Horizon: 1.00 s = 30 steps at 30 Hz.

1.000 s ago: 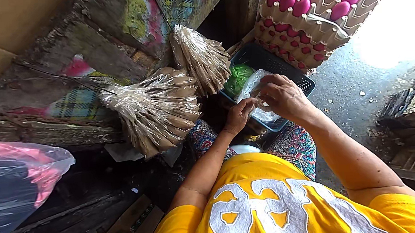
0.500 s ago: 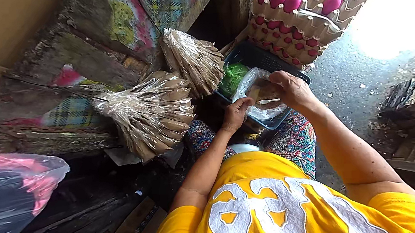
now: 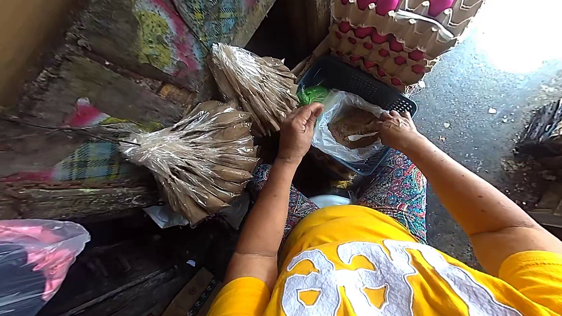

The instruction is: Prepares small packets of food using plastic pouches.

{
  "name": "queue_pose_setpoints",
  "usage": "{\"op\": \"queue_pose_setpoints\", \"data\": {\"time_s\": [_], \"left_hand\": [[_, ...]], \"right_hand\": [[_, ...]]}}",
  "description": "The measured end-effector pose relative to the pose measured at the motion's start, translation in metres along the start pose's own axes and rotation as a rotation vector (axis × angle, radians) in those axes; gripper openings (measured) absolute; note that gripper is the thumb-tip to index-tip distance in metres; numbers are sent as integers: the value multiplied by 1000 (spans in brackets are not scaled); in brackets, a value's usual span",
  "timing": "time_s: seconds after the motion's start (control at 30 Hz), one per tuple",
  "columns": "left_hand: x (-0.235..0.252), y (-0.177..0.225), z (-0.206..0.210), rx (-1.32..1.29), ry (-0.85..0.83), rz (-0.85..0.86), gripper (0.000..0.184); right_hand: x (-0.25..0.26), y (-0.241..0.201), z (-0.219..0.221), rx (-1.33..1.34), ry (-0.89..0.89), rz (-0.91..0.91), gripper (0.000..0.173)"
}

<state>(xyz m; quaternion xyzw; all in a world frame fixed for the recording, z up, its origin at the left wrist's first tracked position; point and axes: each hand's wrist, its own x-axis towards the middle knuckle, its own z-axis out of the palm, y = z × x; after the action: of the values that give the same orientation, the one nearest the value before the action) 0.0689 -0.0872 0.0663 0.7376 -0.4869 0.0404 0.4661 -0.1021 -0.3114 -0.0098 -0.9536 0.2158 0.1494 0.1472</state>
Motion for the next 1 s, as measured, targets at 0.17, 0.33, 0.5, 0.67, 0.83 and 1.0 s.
{"op": "queue_pose_setpoints", "data": {"time_s": [0.17,0.33,0.5,0.67,0.83,1.0], "left_hand": [[-20,-13,28,-5,-156,-26,20],[-27,-7,35,-25,-141,16,18],[-26,0,15,-139,-77,-36,18],[-27,6,-10,-347,65,-133,17],[-28,15,-24,-371,118,-111,15],[-31,16,-29,-286,88,-115,16]], "right_hand": [[6,7,9,-3,-15,-4,32],[3,8,3,77,-71,-22,28],[0,20,-10,279,-15,-46,19],[-4,35,-14,422,178,-19,22],[0,18,-11,469,154,128,24],[18,0,6,529,106,128,27]]}}
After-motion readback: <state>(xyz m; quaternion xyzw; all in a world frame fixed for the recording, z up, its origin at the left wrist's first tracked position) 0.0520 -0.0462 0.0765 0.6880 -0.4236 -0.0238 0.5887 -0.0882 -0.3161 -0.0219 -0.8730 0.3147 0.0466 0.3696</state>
